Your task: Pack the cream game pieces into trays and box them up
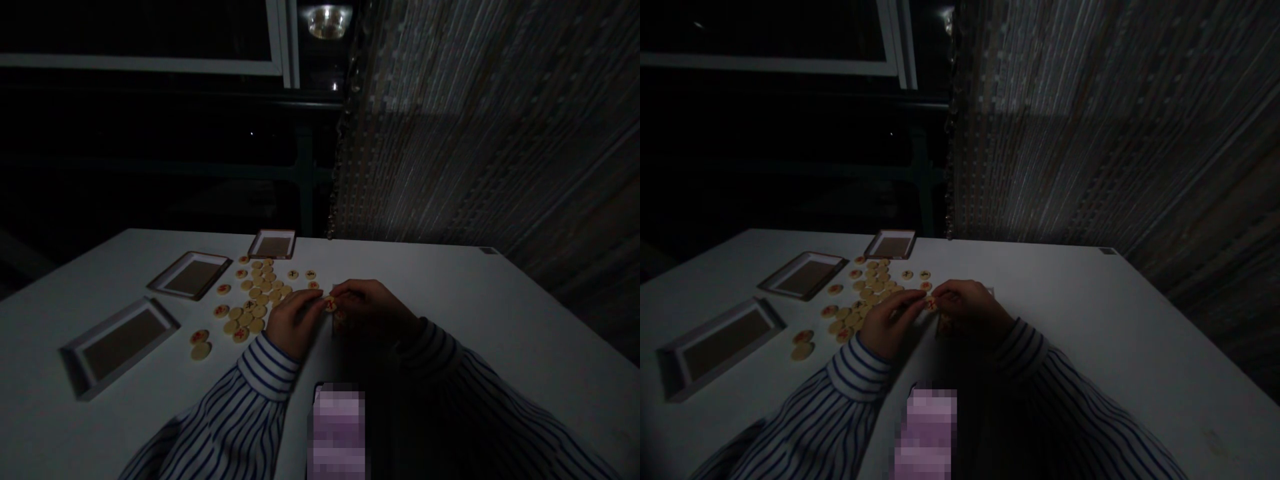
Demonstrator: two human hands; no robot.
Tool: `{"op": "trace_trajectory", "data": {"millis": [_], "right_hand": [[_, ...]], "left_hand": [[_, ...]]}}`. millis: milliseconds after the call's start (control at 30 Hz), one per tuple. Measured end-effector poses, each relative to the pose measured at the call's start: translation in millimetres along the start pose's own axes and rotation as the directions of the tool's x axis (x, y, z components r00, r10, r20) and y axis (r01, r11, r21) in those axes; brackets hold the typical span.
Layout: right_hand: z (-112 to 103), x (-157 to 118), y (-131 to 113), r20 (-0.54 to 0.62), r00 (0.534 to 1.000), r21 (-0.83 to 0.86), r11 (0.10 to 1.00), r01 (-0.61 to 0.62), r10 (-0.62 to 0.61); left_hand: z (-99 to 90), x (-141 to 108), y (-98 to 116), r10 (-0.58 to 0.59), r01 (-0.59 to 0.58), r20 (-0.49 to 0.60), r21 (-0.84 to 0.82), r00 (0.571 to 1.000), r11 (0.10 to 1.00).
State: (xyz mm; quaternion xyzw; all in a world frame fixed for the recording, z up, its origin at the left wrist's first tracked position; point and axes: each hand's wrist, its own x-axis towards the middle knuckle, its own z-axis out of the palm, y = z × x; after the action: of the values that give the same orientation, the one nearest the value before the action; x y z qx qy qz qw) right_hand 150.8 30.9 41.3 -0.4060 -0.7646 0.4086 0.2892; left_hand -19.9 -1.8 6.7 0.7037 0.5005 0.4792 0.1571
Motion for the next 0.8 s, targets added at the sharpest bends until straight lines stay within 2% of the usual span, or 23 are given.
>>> {"op": "trace_trajectory", "data": {"millis": [267,367,600,800], "right_hand": [[0.0,-0.1,0.7,0.027,0.999,0.002,1.0,0.018,-0.018],[-0.2,0.2,0.6,0.034,0.999,0.006,1.0,-0.005,0.005],[-1.4,0.1,1.5,0.061,0.998,-0.089,0.996,0.012,-0.006],[-1.4,-0.5,-1.3,0.082,0.996,-0.101,0.994,0.029,-0.02]], "left_hand": [[1.9,1.1,2.2,-0.131,0.135,0.046,-0.102,0.99,0.986],[1.7,1.4,2.2,-0.148,0.155,0.068,-0.125,0.987,0.98],[1.3,1.3,2.7,-0.187,0.203,0.114,-0.148,0.976,0.968],[1.1,1.6,3.3,-0.188,0.211,0.137,-0.179,0.972,0.961]]}}
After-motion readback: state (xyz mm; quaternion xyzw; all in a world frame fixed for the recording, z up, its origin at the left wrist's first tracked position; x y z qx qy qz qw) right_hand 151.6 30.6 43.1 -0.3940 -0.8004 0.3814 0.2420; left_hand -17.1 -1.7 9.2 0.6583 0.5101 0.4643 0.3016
